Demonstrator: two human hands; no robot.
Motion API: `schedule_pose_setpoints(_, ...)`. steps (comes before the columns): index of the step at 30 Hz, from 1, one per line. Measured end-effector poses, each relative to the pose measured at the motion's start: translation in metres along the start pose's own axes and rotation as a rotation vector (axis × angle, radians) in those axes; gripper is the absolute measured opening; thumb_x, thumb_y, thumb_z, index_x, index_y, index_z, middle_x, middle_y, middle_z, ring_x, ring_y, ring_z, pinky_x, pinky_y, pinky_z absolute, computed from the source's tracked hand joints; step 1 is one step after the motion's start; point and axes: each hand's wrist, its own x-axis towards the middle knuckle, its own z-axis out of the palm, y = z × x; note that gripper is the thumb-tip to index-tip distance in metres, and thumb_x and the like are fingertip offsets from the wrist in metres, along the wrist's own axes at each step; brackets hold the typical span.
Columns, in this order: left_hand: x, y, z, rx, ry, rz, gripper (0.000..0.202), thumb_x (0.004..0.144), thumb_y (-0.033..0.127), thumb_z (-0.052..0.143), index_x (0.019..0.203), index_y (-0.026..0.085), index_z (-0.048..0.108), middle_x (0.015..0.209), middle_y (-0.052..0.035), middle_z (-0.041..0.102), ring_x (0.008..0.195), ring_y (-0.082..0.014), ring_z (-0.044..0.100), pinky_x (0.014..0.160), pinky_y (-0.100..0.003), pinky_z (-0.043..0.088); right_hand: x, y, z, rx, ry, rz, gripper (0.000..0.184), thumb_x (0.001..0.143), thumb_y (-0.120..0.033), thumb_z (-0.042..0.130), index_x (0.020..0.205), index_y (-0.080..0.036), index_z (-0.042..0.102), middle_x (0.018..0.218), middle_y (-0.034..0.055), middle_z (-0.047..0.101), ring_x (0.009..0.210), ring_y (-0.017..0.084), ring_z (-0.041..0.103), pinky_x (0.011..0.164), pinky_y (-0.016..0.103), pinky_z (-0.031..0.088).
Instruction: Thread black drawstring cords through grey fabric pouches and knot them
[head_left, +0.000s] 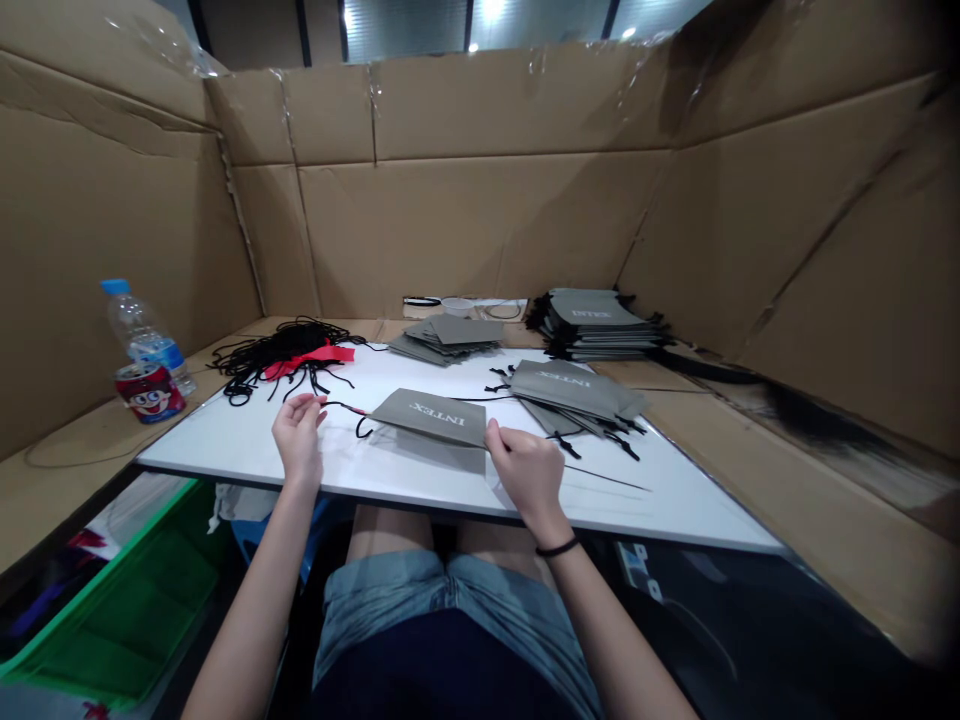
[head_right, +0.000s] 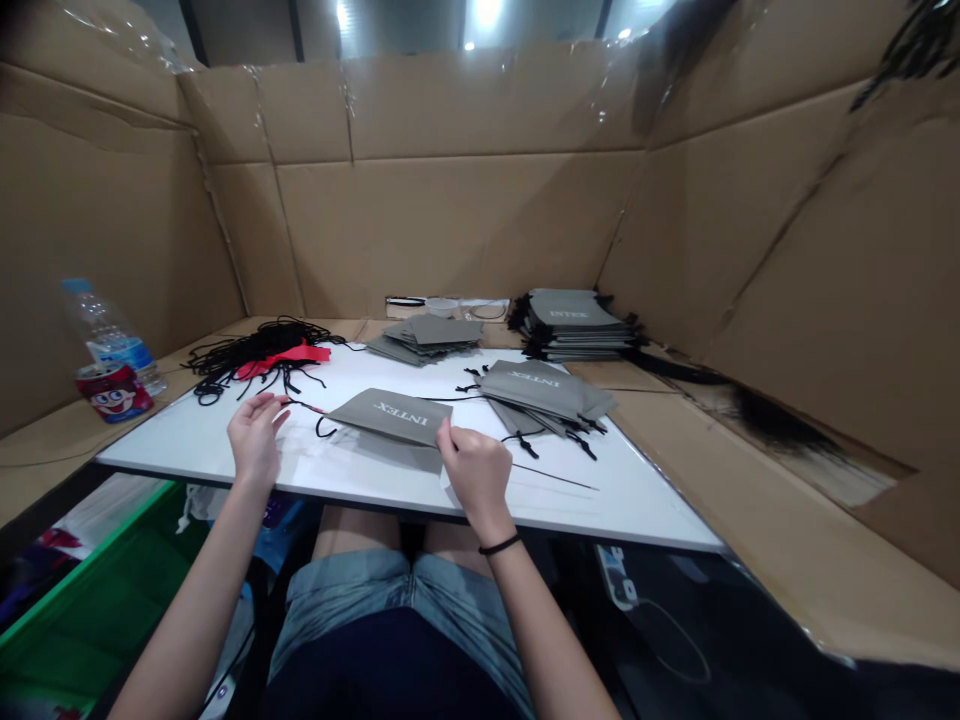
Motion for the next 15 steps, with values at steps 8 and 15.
schedule_pose_setpoints(8, 0.0023, 0.0002, 0.0028, 0.074, -0.139, -0.061, 0.024, 0.068, 0.028, 0.056, 0.088, 0.017, 0.064, 0.091, -0.0062, 0.068, 0.087, -0.0186, 0.063, 0.075, -0.029, 0.046, 0.0002, -0.0003, 0.0002, 0.002, 0.012, 0.016, 0.055, 0.091, -0.032, 0.042, 0.039, -0.016, 0.048, 0.038, 0.0019, 0.045, 0.041, 0.008, 0.031, 0.048, 0.025, 0.016)
schedule_pose_setpoints(15, -0.0037, 0.0038, 0.0071, 0.090, -0.292, -0.143, 0.029, 0.066, 0.040, 0.069, 0.078, 0.014, 0.067, 0.075, -0.0069, 0.069, 0.074, -0.0179, 0.064, 0.073, -0.028, 0.047, -0.0001, 0.0002, 0.0001, -0.013, 0.007, 0.006, 0.054, 0.091, -0.032, 0.044, 0.039, -0.016, 0.049, 0.039, 0.0015, 0.046, 0.040, 0.008, 0.031, 0.048, 0.026, 0.017)
